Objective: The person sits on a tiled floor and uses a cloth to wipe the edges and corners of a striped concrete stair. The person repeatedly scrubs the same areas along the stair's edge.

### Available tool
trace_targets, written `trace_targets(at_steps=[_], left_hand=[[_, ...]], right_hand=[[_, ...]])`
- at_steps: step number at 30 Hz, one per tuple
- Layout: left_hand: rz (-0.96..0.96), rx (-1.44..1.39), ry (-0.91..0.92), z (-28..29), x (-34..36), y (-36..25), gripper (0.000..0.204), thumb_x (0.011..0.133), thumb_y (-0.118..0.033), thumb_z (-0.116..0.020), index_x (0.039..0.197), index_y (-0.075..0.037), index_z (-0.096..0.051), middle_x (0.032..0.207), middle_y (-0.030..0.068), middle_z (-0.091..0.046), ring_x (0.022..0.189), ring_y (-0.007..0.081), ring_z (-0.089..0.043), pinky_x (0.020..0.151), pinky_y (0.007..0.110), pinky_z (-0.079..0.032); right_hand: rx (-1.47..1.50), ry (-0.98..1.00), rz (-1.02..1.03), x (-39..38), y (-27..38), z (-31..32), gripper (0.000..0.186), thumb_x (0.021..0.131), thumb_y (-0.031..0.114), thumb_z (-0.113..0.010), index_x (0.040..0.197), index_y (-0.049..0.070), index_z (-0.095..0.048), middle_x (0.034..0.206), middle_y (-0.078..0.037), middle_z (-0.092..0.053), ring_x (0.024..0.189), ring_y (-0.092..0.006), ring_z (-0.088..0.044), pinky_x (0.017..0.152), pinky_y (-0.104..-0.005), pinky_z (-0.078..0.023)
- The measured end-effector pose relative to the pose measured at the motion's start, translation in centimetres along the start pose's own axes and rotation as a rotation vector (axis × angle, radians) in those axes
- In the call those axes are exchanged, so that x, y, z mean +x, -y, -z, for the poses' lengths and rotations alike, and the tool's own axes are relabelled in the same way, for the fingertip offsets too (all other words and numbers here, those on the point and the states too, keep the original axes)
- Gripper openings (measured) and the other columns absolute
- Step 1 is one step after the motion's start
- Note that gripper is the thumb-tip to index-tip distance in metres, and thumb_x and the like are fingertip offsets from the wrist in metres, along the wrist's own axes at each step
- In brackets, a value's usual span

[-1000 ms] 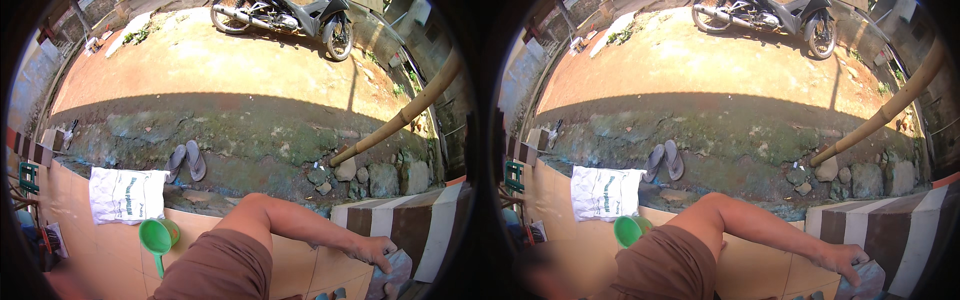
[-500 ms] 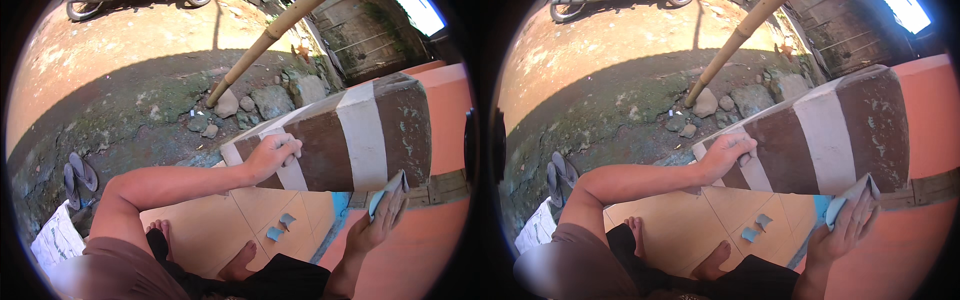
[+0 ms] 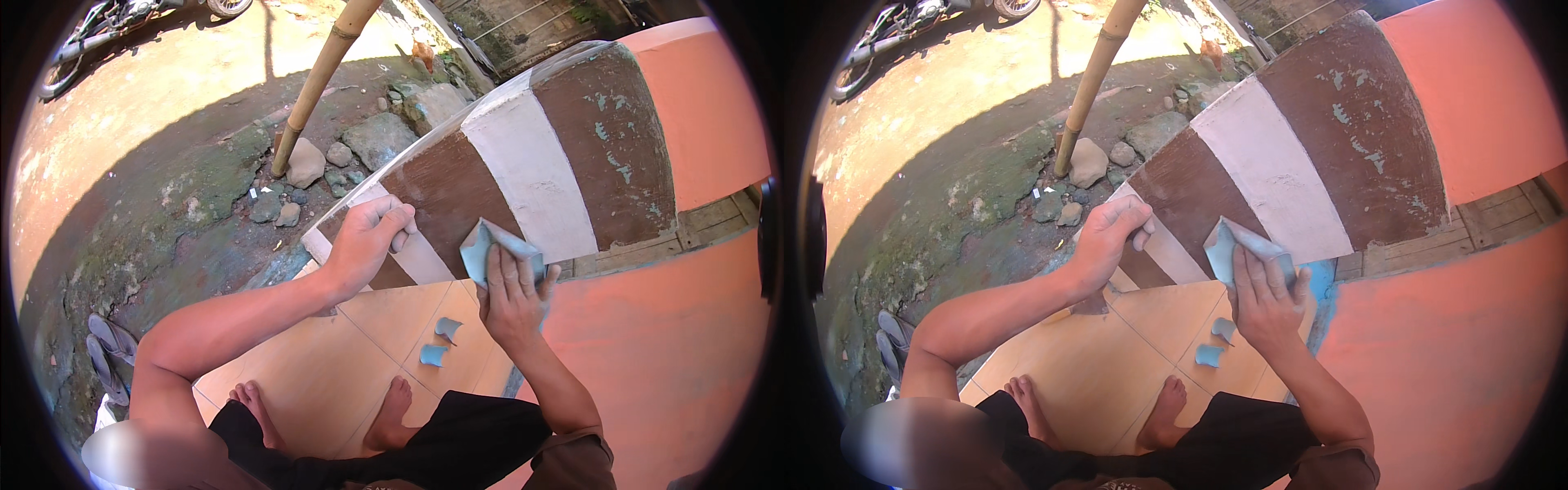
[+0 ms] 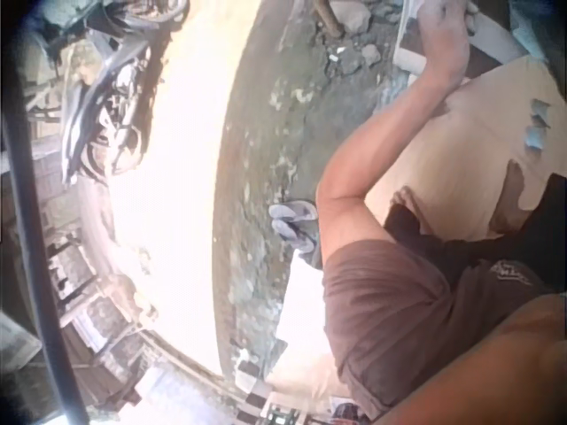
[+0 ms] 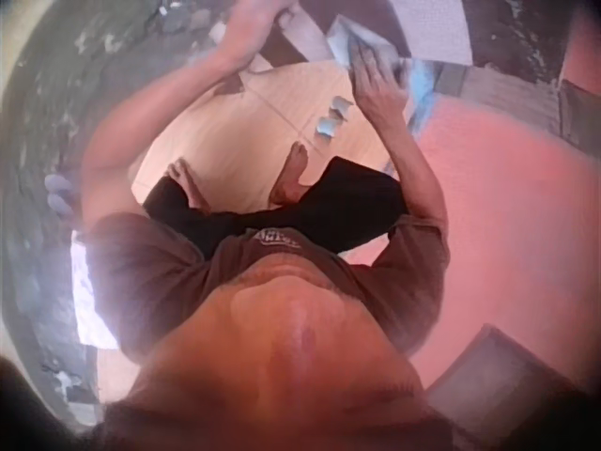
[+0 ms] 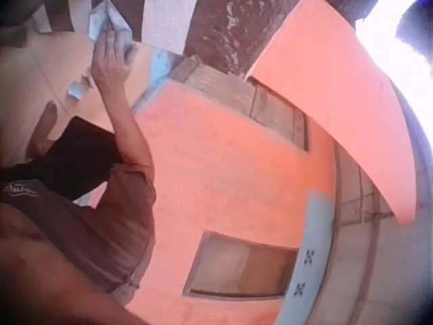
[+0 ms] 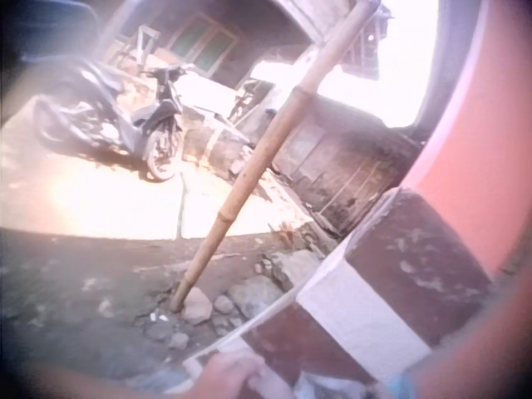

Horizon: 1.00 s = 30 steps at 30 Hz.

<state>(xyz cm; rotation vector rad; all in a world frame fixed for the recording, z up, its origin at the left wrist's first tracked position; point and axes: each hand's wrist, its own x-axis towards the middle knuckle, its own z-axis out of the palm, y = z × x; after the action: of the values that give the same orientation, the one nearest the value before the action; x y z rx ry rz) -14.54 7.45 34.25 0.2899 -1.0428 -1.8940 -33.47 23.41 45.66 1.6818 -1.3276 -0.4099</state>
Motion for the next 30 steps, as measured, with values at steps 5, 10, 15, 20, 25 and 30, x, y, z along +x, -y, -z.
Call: trace_targets(at_steps=[5,10,15,20,25,30], left_hand=[[0.023,0.080,-0.007,1.0,0.2,-0.4,0.030,0.104,-0.024,-0.053,0.082,-0.005,-0.060,0.073,-0.0009,-0.053,0.070,0.0087,-0.048,0.069,0.026,-0.038],[0.001,0.019,-0.007,-0.6,0.6,-0.2,0.031,0.104,-0.024,-0.052,0.081,-0.005,-0.059,0.073,-0.0009,-0.052,0.071,0.0083,-0.047,0.069,0.025,-0.038],[-0.056,0.150,-0.034,0.4,0.1,-0.6,0.030,0.103,-0.022,-0.051,0.079,-0.005,-0.057,0.073,-0.0011,-0.051,0.069,0.0081,-0.046,0.068,0.025,-0.037],[-0.067,0.172,-0.177,1.8,0.8,-0.2,0.030,0.103,-0.021,-0.050,0.079,-0.005,-0.056,0.073,-0.0016,-0.050,0.067,0.0077,-0.044,0.066,0.026,-0.036],[-0.108,0.137,-0.078,-0.2,0.6,-0.1,0.032,0.104,-0.022,-0.053,0.078,-0.005,-0.055,0.072,-0.0015,-0.050,0.067,0.0074,-0.043,0.063,0.026,-0.036],[-0.189,0.259,-0.175,1.3,0.2,-0.1,0.031,0.103,-0.021,-0.053,0.077,-0.005,-0.055,0.071,-0.0018,-0.049,0.065,0.0071,-0.043,0.059,0.025,-0.035]], right_hand=[[-0.043,-0.427,-0.405,10.0,-6.5,3.9,0.057,0.104,0.038,-0.048,0.146,-0.001,-0.049,0.152,-0.021,-0.047,0.148,-0.0392,-0.032,0.120,-0.0597,-0.011],[0.033,0.034,0.035,0.2,1.4,-0.8,0.047,0.101,0.031,-0.054,0.141,0.008,-0.059,0.139,-0.008,-0.062,0.137,-0.0296,-0.049,0.121,-0.0564,-0.014],[-0.050,-0.172,-0.201,4.0,-2.4,1.9,0.044,0.100,0.024,-0.055,0.141,0.007,-0.059,0.138,-0.009,-0.063,0.136,-0.0300,-0.050,0.121,-0.0553,-0.017],[-0.013,-0.274,-0.246,10.2,-4.1,4.0,0.048,0.098,0.020,-0.056,0.144,0.009,-0.056,0.146,-0.015,-0.055,0.140,-0.0334,-0.046,0.119,-0.0534,-0.024],[0.162,0.064,0.160,0.8,4.0,-1.6,0.056,0.088,0.029,-0.065,0.141,0.014,-0.059,0.135,-0.004,-0.062,0.131,-0.0219,-0.051,0.115,-0.0439,-0.033],[-0.103,-0.223,-0.279,9.6,-4.3,4.5,0.053,0.099,0.033,-0.058,0.145,0.005,-0.053,0.149,-0.014,-0.052,0.140,-0.0348,-0.043,0.115,-0.0497,-0.030]])
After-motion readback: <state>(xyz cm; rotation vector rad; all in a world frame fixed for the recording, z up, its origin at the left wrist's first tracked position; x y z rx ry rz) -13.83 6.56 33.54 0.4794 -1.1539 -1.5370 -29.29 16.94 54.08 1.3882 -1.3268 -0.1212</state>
